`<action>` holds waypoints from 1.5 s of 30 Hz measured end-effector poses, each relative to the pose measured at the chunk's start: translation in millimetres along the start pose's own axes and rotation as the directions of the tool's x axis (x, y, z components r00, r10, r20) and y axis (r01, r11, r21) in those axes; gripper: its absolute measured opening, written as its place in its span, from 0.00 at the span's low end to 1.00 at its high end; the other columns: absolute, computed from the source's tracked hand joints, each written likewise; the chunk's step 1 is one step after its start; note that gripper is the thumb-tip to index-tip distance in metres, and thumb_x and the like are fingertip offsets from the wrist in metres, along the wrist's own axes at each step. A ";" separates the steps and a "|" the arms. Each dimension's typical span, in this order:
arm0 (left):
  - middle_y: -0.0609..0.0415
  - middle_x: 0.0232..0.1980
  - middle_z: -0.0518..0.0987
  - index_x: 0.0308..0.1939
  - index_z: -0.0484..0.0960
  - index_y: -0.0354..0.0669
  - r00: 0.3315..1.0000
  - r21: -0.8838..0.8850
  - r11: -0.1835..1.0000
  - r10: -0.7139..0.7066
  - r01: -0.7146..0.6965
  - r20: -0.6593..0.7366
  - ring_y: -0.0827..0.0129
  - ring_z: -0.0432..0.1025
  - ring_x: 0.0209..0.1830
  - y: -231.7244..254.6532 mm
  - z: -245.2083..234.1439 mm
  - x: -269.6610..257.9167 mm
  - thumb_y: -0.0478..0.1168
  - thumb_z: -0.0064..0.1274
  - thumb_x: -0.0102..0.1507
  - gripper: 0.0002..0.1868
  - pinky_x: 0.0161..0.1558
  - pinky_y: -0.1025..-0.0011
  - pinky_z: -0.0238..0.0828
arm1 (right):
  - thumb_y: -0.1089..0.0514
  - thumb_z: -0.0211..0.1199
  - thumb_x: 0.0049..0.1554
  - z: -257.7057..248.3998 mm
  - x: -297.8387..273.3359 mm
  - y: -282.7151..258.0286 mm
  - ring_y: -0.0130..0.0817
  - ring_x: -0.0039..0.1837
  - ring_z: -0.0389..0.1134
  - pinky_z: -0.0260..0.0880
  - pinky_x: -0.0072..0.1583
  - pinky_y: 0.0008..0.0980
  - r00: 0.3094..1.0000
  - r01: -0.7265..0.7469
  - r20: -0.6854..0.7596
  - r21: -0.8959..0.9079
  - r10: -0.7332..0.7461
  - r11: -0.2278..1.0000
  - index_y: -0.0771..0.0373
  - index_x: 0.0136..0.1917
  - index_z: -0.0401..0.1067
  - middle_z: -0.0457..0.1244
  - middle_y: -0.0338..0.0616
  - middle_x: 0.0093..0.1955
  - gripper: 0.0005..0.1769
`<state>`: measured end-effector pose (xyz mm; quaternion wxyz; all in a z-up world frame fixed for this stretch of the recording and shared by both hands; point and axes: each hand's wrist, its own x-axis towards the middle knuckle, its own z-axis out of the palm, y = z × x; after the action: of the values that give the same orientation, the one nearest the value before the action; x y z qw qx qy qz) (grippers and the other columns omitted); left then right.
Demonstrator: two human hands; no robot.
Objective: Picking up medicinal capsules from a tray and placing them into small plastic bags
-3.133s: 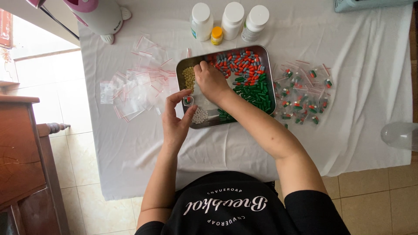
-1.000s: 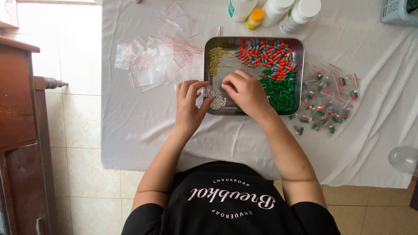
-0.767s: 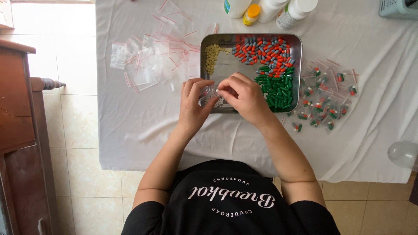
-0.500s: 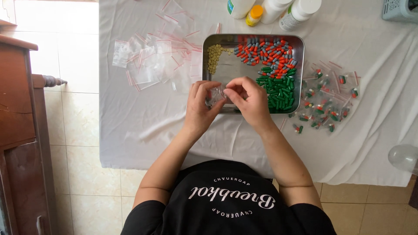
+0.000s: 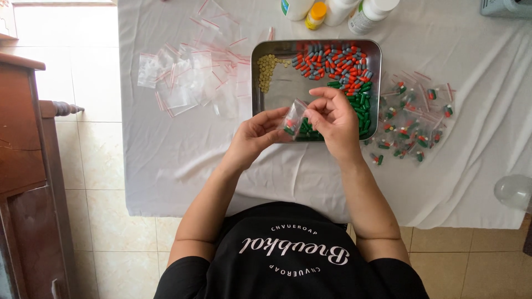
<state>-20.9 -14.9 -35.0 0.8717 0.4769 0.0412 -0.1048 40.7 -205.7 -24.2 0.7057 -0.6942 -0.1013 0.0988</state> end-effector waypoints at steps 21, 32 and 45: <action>0.48 0.35 0.79 0.46 0.80 0.29 0.992 0.057 0.995 -0.080 0.086 -0.096 0.69 0.78 0.37 -9.7 11.4 12.9 0.29 0.61 0.58 0.13 0.41 0.71 0.81 | 0.72 0.63 0.55 -5.1 -3.3 -28.5 0.27 0.39 0.62 0.70 0.43 0.26 0.995 0.073 0.082 -0.136 -0.062 0.988 0.66 0.64 0.65 0.64 0.47 0.39 0.24; 0.49 0.33 0.77 0.44 0.79 0.29 0.985 0.066 0.990 -0.114 0.124 -0.131 0.68 0.78 0.35 -18.7 9.5 14.4 0.28 0.61 0.57 0.13 0.41 0.69 0.82 | 0.71 0.63 0.55 6.4 -11.8 -3.3 0.25 0.38 0.62 0.70 0.42 0.24 0.994 0.093 -0.055 -0.011 -0.093 0.996 0.67 0.62 0.68 0.64 0.46 0.38 0.21; 0.50 0.31 0.80 0.43 0.81 0.32 0.996 0.237 0.971 -0.020 0.040 -0.087 0.73 0.77 0.31 -10.9 13.0 22.1 0.33 0.61 0.60 0.10 0.37 0.75 0.79 | 0.70 0.62 0.54 8.6 -17.6 -30.2 0.24 0.35 0.62 0.68 0.41 0.24 0.992 0.062 0.114 -0.088 -0.052 0.994 0.65 0.63 0.69 0.67 0.42 0.38 0.23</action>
<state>-2.1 -34.6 -40.7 0.8038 0.5816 0.0722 -0.1019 21.4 -202.8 6.0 0.6689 -0.7160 -0.1649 0.1127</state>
